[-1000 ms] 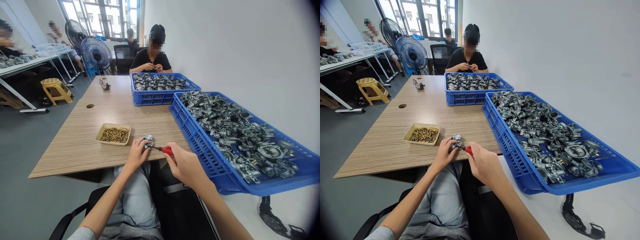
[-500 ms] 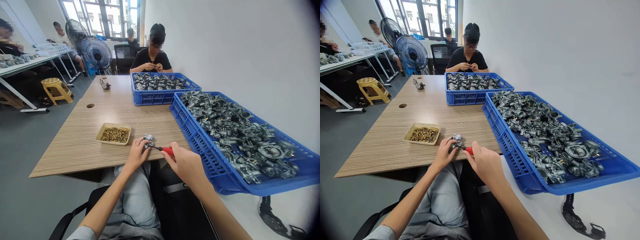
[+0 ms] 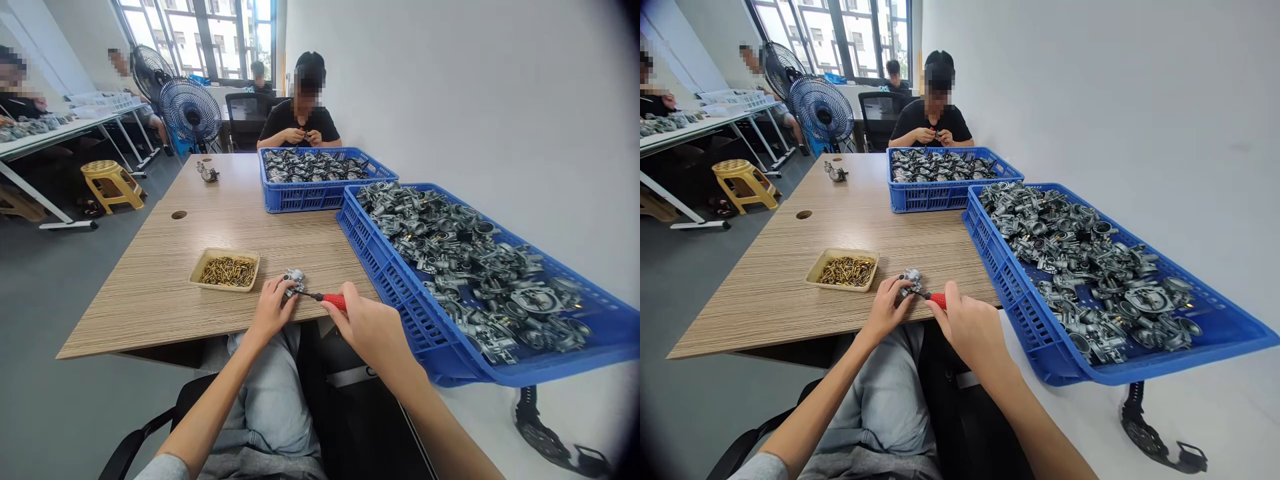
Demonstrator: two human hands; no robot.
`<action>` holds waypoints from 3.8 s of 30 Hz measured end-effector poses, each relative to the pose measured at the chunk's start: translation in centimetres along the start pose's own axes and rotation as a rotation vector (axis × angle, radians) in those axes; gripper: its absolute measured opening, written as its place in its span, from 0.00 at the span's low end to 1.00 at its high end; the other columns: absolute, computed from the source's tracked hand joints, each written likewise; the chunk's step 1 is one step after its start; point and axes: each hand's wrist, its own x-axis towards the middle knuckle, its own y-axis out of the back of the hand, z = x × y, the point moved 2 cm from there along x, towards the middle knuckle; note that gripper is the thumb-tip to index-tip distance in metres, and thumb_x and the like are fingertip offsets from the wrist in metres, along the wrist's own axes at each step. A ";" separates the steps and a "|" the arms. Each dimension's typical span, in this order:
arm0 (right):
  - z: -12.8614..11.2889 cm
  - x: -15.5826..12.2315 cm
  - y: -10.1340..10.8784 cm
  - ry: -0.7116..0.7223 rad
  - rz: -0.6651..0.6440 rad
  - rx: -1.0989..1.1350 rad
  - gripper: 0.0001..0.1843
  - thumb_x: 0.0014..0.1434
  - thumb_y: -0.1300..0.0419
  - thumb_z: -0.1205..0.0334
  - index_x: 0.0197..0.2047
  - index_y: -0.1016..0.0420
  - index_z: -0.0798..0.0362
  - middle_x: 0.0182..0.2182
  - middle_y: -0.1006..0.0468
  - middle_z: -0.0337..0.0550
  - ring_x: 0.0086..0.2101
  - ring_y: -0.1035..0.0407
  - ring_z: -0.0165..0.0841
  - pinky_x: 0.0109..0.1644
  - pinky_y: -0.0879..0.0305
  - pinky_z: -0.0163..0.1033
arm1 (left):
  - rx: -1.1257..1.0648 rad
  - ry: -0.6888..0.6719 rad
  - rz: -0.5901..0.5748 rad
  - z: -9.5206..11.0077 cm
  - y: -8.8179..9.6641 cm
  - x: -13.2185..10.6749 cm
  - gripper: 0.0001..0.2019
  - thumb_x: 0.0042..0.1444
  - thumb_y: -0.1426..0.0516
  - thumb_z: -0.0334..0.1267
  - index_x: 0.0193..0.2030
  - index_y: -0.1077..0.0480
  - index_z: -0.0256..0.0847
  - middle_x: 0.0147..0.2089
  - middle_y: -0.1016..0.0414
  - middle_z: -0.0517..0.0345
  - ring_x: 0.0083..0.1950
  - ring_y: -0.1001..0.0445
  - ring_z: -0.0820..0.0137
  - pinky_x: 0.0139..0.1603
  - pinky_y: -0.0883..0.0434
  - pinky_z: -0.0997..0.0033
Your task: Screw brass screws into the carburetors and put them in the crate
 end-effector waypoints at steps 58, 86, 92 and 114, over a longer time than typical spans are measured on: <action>-0.6 -0.2 0.9 0.074 -0.092 0.185 0.06 0.72 0.48 0.58 0.45 0.39 0.51 0.29 0.19 0.41 0.27 0.22 0.39 0.27 0.48 0.36 | -0.014 0.023 0.020 -0.2 0.0 0.0 0.14 0.65 0.42 0.35 0.57 0.31 0.47 0.62 0.30 0.51 0.64 0.33 0.60 0.66 0.34 0.55; -0.2 0.0 0.1 0.049 -0.062 0.243 0.10 0.71 0.46 0.55 0.51 0.37 0.51 0.32 0.18 0.41 0.30 0.21 0.40 0.29 0.47 0.37 | -0.003 0.028 0.030 -0.4 -0.2 -0.1 0.13 0.66 0.42 0.35 0.57 0.31 0.46 0.61 0.30 0.50 0.63 0.33 0.59 0.66 0.35 0.55; -0.4 0.0 -0.5 0.086 -0.035 0.258 0.05 0.70 0.46 0.58 0.46 0.36 0.50 0.31 0.18 0.40 0.29 0.22 0.39 0.28 0.48 0.37 | -0.004 0.026 0.032 -0.4 -0.1 0.0 0.13 0.66 0.42 0.36 0.56 0.31 0.46 0.61 0.29 0.50 0.63 0.33 0.59 0.66 0.34 0.54; -0.2 0.1 -1.4 0.074 0.105 0.274 0.13 0.71 0.47 0.51 0.41 0.32 0.51 0.25 0.21 0.39 0.24 0.25 0.35 0.28 0.49 0.36 | -0.008 0.028 0.018 -0.3 0.0 -0.1 0.13 0.66 0.43 0.36 0.57 0.31 0.47 0.61 0.30 0.50 0.63 0.33 0.59 0.66 0.34 0.54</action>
